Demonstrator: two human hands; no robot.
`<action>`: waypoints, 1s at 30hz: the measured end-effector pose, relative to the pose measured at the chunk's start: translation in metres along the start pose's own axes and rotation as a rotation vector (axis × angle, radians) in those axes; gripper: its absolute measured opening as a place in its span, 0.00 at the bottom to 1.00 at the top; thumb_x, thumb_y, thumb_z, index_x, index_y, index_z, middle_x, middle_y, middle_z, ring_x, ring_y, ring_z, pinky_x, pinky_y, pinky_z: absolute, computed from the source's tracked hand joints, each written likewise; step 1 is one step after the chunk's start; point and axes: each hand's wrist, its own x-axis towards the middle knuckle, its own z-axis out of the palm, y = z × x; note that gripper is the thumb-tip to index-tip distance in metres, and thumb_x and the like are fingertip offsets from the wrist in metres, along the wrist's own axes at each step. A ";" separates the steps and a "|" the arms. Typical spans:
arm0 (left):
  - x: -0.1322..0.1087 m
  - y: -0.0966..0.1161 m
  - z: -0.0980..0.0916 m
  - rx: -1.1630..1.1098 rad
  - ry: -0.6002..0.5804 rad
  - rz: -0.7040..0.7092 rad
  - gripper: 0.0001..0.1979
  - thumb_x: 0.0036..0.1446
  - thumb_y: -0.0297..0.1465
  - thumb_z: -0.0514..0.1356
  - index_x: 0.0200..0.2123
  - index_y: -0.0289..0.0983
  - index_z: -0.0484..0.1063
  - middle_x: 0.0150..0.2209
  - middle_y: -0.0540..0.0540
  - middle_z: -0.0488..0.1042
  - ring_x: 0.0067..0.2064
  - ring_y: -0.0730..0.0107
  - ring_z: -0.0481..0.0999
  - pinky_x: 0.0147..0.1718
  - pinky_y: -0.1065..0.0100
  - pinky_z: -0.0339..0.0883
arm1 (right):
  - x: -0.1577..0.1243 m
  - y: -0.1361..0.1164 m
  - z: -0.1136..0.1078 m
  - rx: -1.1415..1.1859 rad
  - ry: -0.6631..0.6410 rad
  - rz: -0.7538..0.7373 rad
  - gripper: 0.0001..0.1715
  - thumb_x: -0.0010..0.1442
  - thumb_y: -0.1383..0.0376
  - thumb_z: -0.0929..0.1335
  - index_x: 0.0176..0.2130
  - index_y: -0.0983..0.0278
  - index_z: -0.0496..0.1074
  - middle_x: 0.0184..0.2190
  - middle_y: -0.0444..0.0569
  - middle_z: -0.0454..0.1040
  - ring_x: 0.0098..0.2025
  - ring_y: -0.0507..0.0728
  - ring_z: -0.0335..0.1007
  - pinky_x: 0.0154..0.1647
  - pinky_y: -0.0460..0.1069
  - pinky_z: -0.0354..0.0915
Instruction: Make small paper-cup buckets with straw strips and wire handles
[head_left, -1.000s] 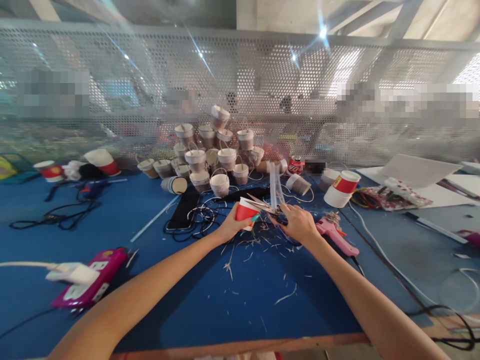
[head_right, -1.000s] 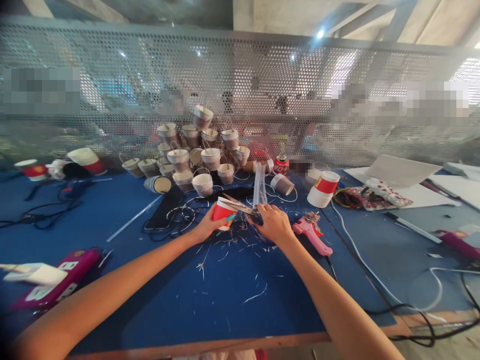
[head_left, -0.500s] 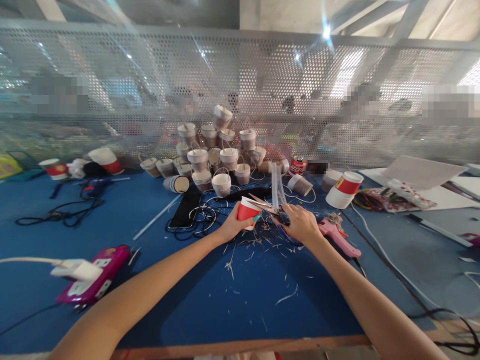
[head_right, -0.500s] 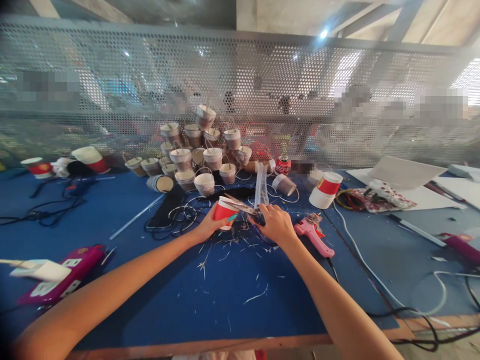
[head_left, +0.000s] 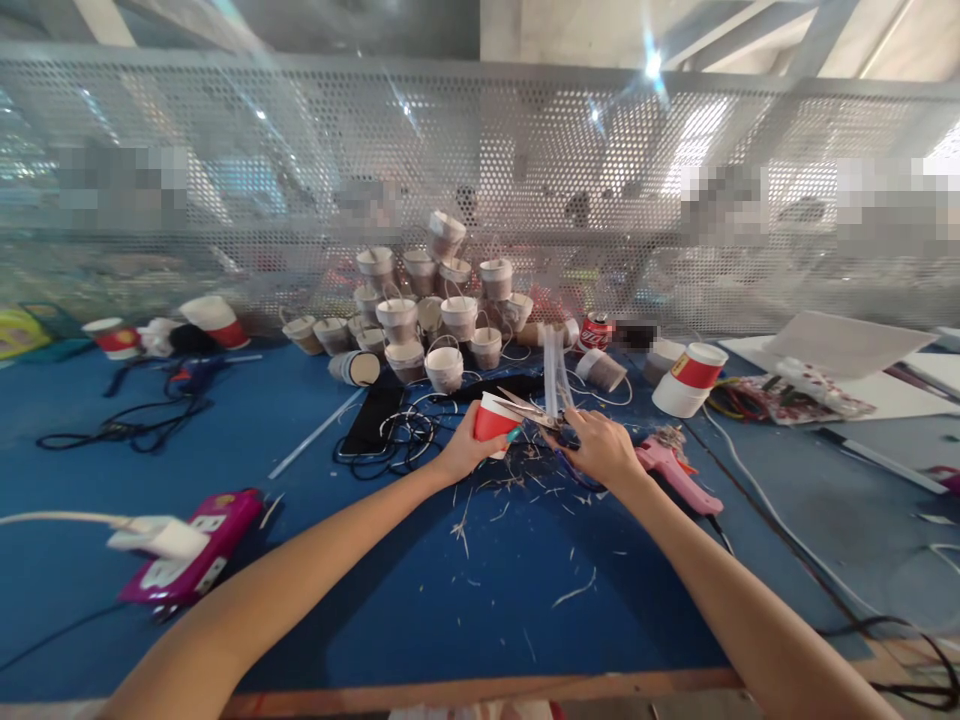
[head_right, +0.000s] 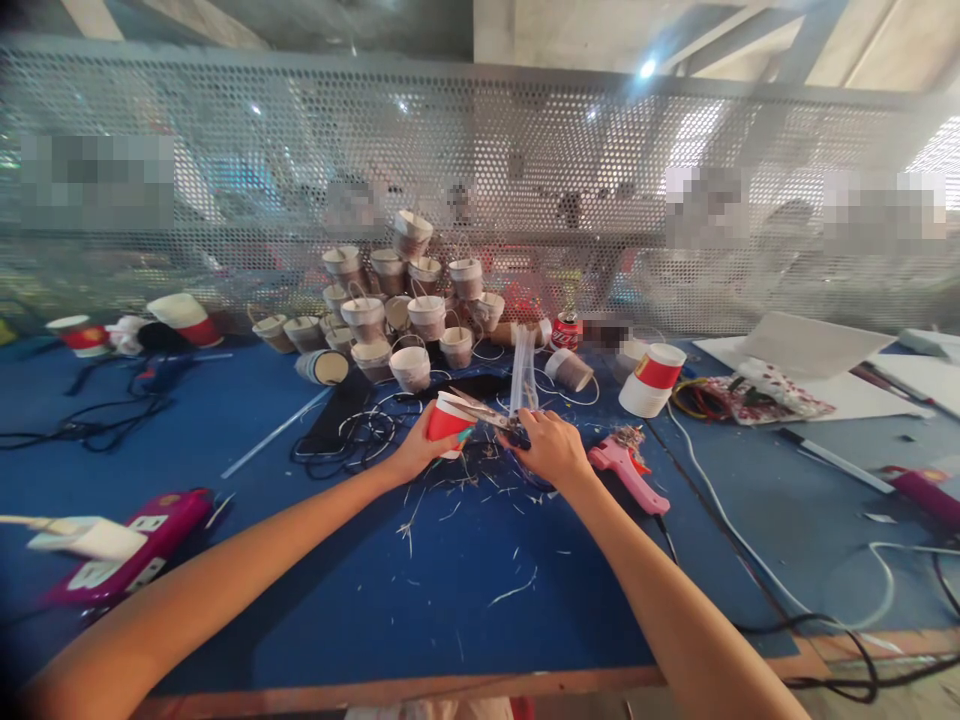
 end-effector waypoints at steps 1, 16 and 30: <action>0.001 0.000 -0.002 0.019 0.006 0.017 0.31 0.36 0.41 0.70 0.41 0.36 0.60 0.33 0.50 0.68 0.31 0.73 0.69 0.30 0.70 0.67 | 0.000 -0.001 0.000 0.003 -0.004 0.003 0.29 0.62 0.45 0.58 0.40 0.65 0.71 0.33 0.52 0.77 0.37 0.59 0.72 0.30 0.48 0.57; -0.007 0.012 -0.055 0.093 0.188 0.061 0.34 0.34 0.40 0.70 0.44 0.35 0.62 0.35 0.47 0.71 0.33 0.69 0.71 0.33 0.67 0.68 | 0.053 -0.042 0.010 0.076 0.050 -0.138 0.28 0.63 0.47 0.57 0.40 0.66 0.72 0.34 0.54 0.77 0.39 0.59 0.72 0.31 0.48 0.58; -0.013 0.010 -0.042 0.097 0.123 0.000 0.32 0.38 0.41 0.69 0.44 0.36 0.60 0.35 0.47 0.70 0.32 0.70 0.70 0.31 0.67 0.68 | 0.039 -0.034 0.011 0.070 0.064 -0.119 0.26 0.63 0.48 0.59 0.39 0.66 0.72 0.32 0.52 0.78 0.36 0.58 0.74 0.30 0.47 0.57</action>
